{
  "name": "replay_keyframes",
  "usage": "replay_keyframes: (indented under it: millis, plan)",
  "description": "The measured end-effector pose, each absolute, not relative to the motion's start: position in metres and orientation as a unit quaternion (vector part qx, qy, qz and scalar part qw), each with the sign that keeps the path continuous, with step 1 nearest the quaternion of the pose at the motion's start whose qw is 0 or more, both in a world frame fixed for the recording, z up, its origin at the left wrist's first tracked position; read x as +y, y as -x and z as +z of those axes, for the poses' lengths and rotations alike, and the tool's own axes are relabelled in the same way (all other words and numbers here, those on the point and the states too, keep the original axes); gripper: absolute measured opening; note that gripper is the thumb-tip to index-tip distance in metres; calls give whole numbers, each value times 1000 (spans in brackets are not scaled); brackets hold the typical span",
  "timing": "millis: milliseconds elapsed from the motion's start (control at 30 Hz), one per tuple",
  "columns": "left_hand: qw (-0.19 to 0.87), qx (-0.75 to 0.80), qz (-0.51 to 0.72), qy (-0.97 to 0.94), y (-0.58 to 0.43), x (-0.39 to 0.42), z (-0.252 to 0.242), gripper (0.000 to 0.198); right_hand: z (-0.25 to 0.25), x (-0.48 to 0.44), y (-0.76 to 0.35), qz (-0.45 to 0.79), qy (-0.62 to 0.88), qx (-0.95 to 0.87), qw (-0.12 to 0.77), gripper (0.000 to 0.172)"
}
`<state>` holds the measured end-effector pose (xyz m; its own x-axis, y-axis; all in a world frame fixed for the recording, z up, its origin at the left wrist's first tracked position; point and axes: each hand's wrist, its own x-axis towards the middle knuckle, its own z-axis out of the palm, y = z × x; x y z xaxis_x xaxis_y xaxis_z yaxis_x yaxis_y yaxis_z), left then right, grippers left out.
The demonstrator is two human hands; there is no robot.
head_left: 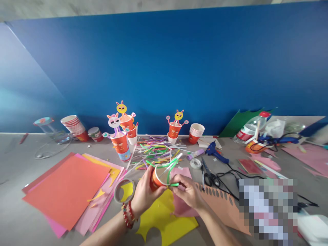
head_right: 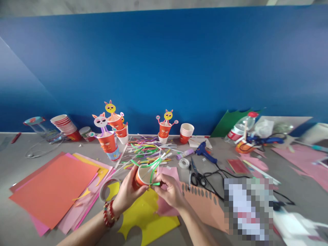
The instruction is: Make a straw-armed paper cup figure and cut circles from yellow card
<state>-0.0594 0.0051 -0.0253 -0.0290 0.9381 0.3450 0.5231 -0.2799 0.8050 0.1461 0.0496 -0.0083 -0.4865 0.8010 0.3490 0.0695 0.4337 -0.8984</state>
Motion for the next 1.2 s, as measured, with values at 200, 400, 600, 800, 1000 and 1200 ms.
replay_keyframes:
  millis: [200, 400, 600, 800, 1000, 1200]
  plan:
    - [182, 589, 429, -660, 59, 3, -19, 69, -9, 49, -145, 446, 291, -739, 413, 16]
    - [180, 584, 429, -665, 58, 3, -12, 70, -7, 48, -146, 438, 279, -750, 409, 13]
    - [188, 536, 390, -725, 65, 4, -8, 80, -4, 48, -148, 437, 294, -758, 384, 10]
    - [167, 548, 383, -725, 63, 5, -10, 83, -1, 46, -148, 471, 293, -746, 369, 13]
    - [133, 555, 385, -726, 62, 4, -12, 77, -2, 46, -146, 501, 291, -729, 365, 19]
    - [142, 563, 387, -716, 58, 2, -11, 77, -3, 45, -147, 489, 291, -736, 368, 18]
